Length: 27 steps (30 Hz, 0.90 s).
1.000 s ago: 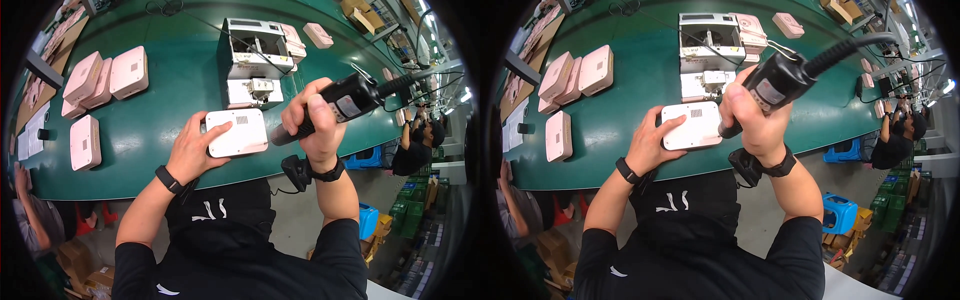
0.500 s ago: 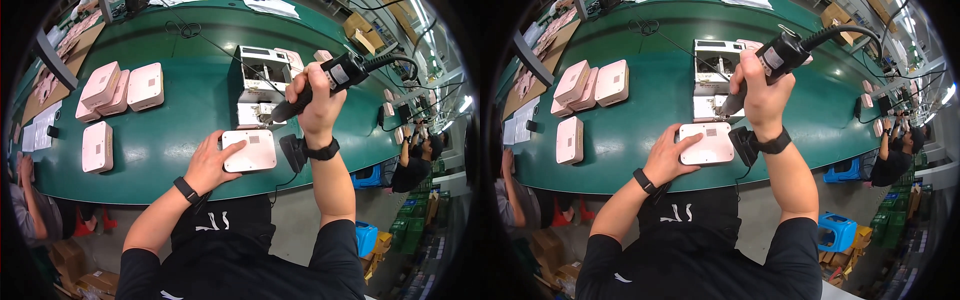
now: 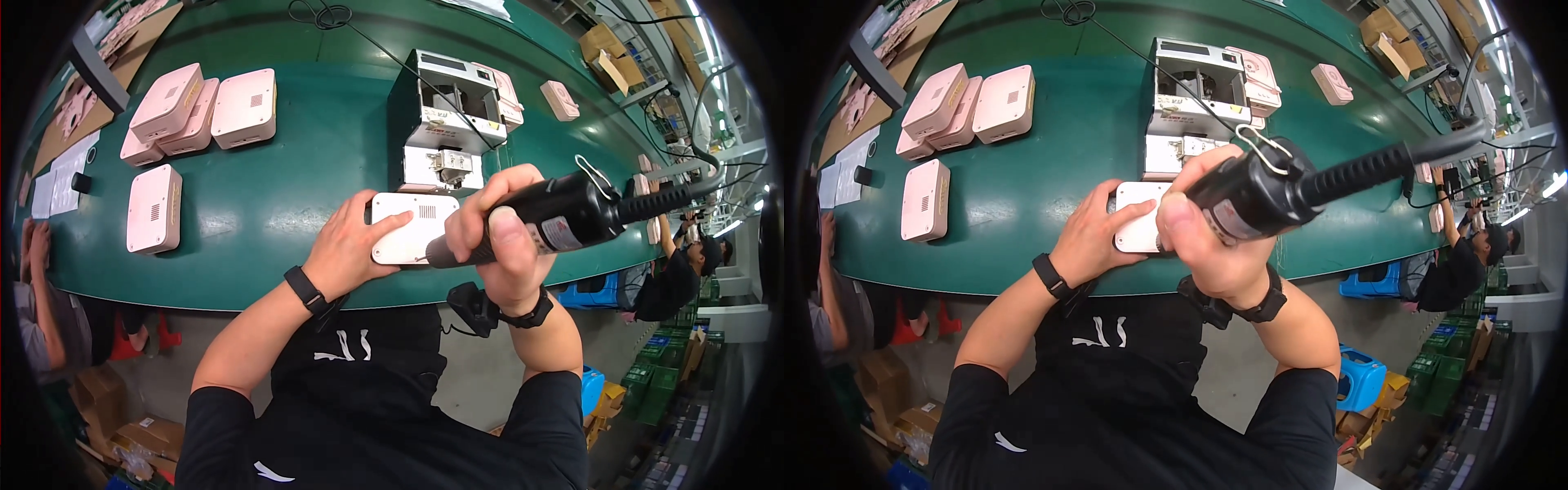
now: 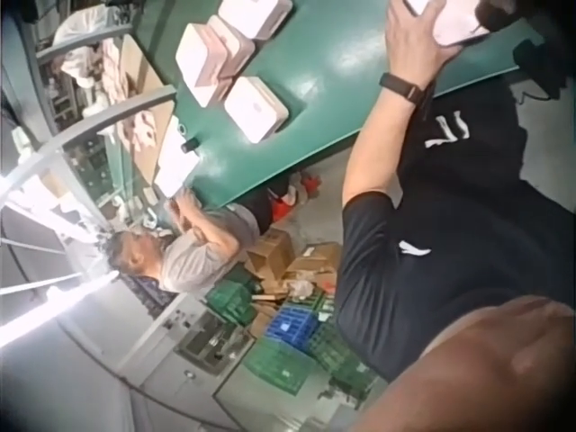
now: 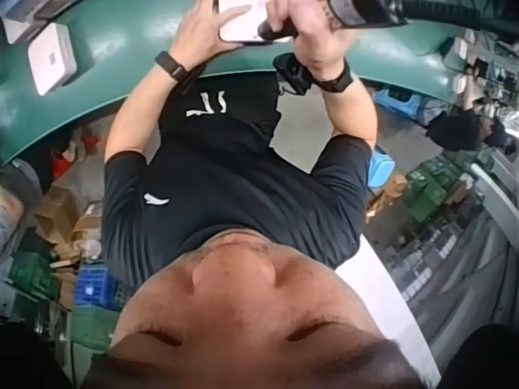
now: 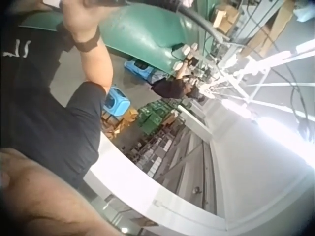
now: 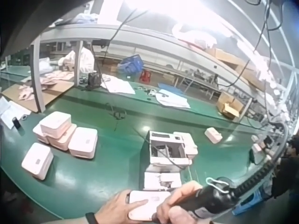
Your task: The person picks up a pink plastic housing, turns it over, and uses a power screwdriver to drive screws into the back. They then set the device aside and repeat the process with several more housings.
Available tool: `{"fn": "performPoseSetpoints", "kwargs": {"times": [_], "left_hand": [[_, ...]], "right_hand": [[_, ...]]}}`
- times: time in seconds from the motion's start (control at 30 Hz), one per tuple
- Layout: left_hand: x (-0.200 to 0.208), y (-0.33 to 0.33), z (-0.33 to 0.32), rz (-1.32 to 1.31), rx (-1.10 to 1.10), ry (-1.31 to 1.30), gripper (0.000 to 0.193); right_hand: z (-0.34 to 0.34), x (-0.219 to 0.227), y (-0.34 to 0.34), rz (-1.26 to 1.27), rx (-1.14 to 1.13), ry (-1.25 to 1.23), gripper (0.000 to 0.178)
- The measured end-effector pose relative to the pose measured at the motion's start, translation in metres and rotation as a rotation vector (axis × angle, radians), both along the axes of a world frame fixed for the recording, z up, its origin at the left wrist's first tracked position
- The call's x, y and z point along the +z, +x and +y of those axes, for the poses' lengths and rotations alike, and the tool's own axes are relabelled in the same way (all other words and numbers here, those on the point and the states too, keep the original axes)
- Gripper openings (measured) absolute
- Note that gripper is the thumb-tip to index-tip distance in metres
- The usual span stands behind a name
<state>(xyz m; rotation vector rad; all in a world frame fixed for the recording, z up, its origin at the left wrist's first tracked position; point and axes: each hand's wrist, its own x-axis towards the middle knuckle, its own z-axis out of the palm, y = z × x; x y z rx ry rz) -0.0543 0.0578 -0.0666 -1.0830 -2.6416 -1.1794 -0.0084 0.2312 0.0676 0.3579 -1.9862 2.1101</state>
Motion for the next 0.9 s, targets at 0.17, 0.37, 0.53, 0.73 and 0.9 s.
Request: {"fn": "performPoseSetpoints", "kwargs": {"times": [0.17, 0.37, 0.53, 0.73, 0.9], "left_hand": [[0.001, -0.001, 0.001, -0.009, 0.002, 0.017, 0.073], [-0.002, -0.003, -0.001, 0.010, 0.006, 0.025, 0.071], [-0.003, -0.003, 0.000, 0.013, 0.004, 0.031, 0.070], [-0.003, -0.002, 0.002, -0.037, -0.007, 0.058, 0.071], [-0.005, -0.002, 0.000, -0.034, 0.000, 0.059, 0.070]], "right_hand": [[0.001, -0.003, -0.001, -0.004, 0.010, 0.091, 0.034], [-0.004, 0.004, 0.002, -0.008, -0.051, 0.039, 0.036], [0.000, 0.006, 0.000, -0.031, 0.027, 0.120, 0.039], [-0.001, -0.013, 0.003, -0.061, -0.003, 0.194, 0.042], [-0.012, -0.012, 0.002, -0.053, 0.093, 0.056, 0.038]]}}
